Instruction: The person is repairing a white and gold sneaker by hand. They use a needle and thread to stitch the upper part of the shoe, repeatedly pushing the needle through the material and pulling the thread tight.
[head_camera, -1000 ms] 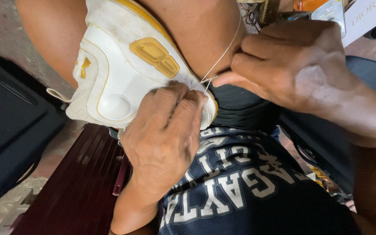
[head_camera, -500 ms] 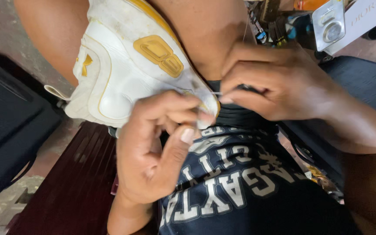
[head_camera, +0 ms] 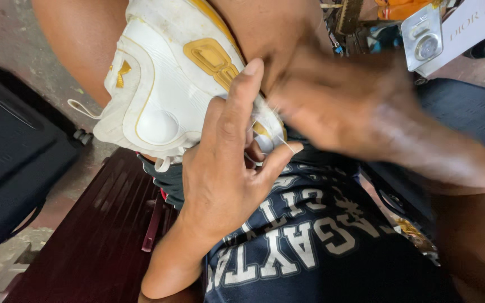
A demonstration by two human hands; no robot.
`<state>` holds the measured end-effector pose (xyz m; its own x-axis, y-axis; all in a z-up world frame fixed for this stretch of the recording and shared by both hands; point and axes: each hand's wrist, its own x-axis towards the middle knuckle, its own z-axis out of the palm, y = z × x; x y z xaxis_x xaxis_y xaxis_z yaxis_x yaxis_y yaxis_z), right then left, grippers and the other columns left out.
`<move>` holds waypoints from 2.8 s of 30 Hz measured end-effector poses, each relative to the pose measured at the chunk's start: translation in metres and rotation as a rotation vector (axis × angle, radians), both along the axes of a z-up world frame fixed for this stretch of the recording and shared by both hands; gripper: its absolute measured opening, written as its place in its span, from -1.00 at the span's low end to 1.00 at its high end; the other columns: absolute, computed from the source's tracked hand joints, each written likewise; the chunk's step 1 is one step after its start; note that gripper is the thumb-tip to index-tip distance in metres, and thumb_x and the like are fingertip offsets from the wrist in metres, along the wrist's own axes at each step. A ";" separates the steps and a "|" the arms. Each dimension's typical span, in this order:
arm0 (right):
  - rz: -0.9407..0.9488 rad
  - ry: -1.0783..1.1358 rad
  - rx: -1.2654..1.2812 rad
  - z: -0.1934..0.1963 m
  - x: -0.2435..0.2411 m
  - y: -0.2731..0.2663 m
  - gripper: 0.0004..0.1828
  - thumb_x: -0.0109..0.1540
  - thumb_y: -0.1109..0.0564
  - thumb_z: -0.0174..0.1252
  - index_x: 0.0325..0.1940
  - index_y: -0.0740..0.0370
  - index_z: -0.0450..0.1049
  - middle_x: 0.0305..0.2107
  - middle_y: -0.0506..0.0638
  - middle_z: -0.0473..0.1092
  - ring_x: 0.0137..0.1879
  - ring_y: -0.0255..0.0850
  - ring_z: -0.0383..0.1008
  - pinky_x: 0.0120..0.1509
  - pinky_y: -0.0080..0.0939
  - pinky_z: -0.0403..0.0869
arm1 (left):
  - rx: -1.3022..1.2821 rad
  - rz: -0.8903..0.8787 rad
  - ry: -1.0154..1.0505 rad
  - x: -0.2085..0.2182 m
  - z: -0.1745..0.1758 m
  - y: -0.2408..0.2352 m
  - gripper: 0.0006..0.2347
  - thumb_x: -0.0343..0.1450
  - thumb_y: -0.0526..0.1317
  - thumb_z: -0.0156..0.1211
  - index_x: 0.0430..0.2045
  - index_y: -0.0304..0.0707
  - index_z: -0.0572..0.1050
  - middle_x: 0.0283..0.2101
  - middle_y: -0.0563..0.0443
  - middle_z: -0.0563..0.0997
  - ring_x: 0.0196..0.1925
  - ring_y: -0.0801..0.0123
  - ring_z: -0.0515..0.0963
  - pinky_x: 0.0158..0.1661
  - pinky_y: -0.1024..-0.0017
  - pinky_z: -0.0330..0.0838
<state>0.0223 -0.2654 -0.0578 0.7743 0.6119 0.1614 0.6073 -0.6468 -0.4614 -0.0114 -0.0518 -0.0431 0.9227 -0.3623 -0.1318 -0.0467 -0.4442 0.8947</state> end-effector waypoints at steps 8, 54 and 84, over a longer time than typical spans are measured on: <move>-0.094 0.105 -0.195 0.013 -0.028 -0.040 -0.78 0.33 0.12 0.14 0.02 0.26 0.51 -0.28 0.11 0.53 -0.47 -0.26 0.43 -0.50 -0.29 0.37 | -0.057 0.000 -0.018 0.000 -0.003 0.005 -0.18 0.36 -0.22 0.56 0.43 -0.23 0.02 -0.22 0.03 0.40 -0.38 0.54 0.47 -0.45 0.61 0.46; -0.259 0.412 0.354 -0.019 -0.033 0.045 -0.18 0.20 0.24 0.56 0.40 0.29 0.20 -0.59 -0.19 0.21 -0.54 -0.52 0.15 -0.42 -0.56 0.17 | 0.088 0.380 -0.268 -0.023 -0.046 0.120 -0.87 0.44 -0.46 0.42 -0.31 -0.37 0.53 -0.19 -0.10 0.54 -0.19 0.33 0.56 -0.17 0.49 0.44; -0.428 0.557 0.421 -0.014 -0.030 0.057 -0.24 0.14 0.33 0.51 0.28 0.41 0.21 -0.38 -0.07 0.37 -0.45 -0.50 0.24 -0.46 -0.59 0.20 | 0.216 0.250 -0.305 -0.018 -0.023 0.134 -0.83 0.27 -0.34 0.43 -0.32 -0.34 0.59 -0.38 -0.10 0.51 -0.35 0.16 0.55 -0.34 0.37 0.41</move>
<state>-0.0081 -0.2089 -0.0720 0.9615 0.2191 -0.1656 -0.0430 -0.4756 -0.8786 -0.0293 0.0824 -0.0665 0.9867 -0.1175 0.1120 -0.1616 -0.6504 0.7422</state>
